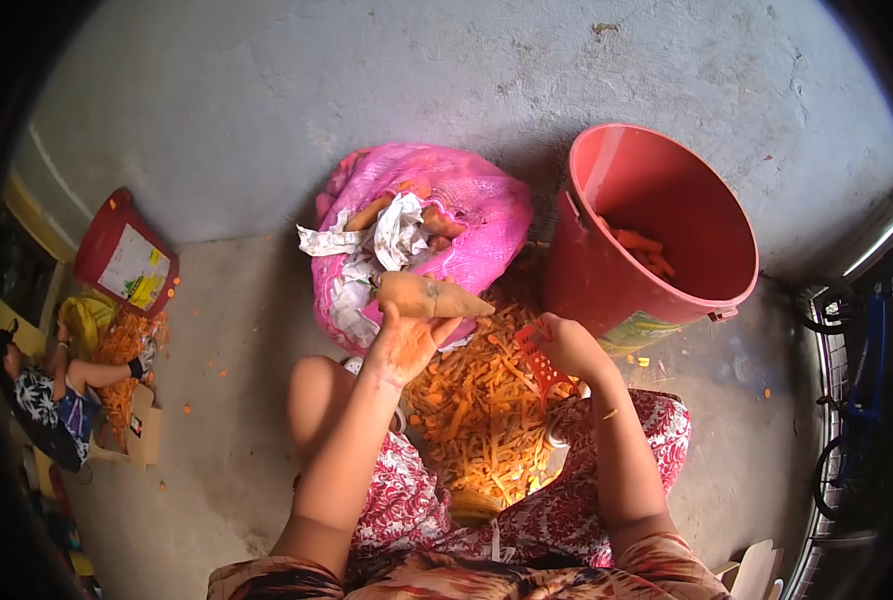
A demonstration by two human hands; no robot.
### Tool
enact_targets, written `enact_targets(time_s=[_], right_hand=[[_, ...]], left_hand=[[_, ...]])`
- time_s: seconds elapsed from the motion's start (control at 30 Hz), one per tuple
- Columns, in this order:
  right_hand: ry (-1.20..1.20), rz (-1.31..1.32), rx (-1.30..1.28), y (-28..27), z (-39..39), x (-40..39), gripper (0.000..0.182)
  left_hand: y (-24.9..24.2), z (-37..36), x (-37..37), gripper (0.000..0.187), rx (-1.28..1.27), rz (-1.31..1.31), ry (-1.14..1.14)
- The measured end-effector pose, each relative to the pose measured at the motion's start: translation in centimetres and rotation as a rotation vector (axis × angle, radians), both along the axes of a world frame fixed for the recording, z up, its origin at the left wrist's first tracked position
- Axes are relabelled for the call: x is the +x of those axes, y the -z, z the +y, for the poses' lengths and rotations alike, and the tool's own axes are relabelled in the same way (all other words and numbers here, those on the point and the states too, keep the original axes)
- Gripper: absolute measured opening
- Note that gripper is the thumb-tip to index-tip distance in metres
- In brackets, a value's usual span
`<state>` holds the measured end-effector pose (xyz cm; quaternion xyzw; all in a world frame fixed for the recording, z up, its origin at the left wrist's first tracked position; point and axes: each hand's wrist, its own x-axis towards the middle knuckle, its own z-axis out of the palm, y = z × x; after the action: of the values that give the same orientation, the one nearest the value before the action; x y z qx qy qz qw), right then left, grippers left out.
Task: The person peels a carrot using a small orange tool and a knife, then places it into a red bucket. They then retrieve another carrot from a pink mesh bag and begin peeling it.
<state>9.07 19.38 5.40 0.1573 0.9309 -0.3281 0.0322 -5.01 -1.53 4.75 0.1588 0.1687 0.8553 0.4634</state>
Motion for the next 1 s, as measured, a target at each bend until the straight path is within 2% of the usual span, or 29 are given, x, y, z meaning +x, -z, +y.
enact_targets(time_s=[0.07,0.1,0.17,0.2,0.3,0.4,0.53,0.67,0.7,0.73,0.77,0.83,0.93,1.0], right_hand=[[0.106,0.129,-0.163,0.5,0.6,-0.2,0.015],[0.16,0.192,-0.244,0.6,0.8,-0.3,0.017],[0.277,0.266,-0.237,0.5,1.3,-0.7,0.019],[0.334,0.313,-0.234,0.0,1.3,-0.9,0.02],[0.463,0.425,-0.237,-0.8,1.4,-1.3,0.022],[0.53,0.428,-0.296,-3.3,0.7,-1.4,0.022],[0.473,0.363,-0.082,-3.0,-0.1,-1.5,0.022],[0.412,0.2,-0.116,-1.5,-1.4,-1.6,0.027],[0.328,0.199,-0.109,-1.4,-2.0,-1.3,0.027],[0.263,0.174,-0.035,-1.5,-2.5,-1.1,0.021],[0.196,0.147,0.038,-1.6,-3.1,-1.1,0.016],[0.153,0.092,0.026,-0.9,-4.3,-1.3,0.016],[0.122,0.01,0.015,-1.4,-5.5,-1.7,0.018],[0.111,-0.018,0.006,-1.9,-5.8,-1.7,0.02]], left_hand=[[-1.4,0.6,1.0,0.075,0.166,-0.117,0.022],[-2.0,0.7,1.2,0.074,0.141,-0.153,0.047],[-2.5,1.0,1.5,0.073,0.091,-0.228,0.095],[-2.2,1.6,2.0,0.063,0.044,-0.309,0.051],[-0.2,2.6,2.8,0.049,-0.018,-0.18,0.012],[0.6,3.7,3.3,0.044,-0.051,-0.282,-0.017],[-0.8,4.2,3.7,0.047,-0.143,-0.201,0.008],[1.4,4.0,3.2,0.052,-0.125,-0.212,-0.095],[1.7,4.1,2.9,0.053,-0.097,-0.201,-0.108],[1.9,4.0,2.8,0.055,-0.069,-0.191,-0.121],[2.0,4.0,2.8,0.051,-0.063,-0.233,-0.126],[1.2,3.9,3.0,0.047,-0.05,-0.319,-0.137],[0.9,4.1,3.3,0.046,0.039,-0.247,-0.09],[1.4,4.1,3.0,0.043,-0.018,-0.27,-0.087]])
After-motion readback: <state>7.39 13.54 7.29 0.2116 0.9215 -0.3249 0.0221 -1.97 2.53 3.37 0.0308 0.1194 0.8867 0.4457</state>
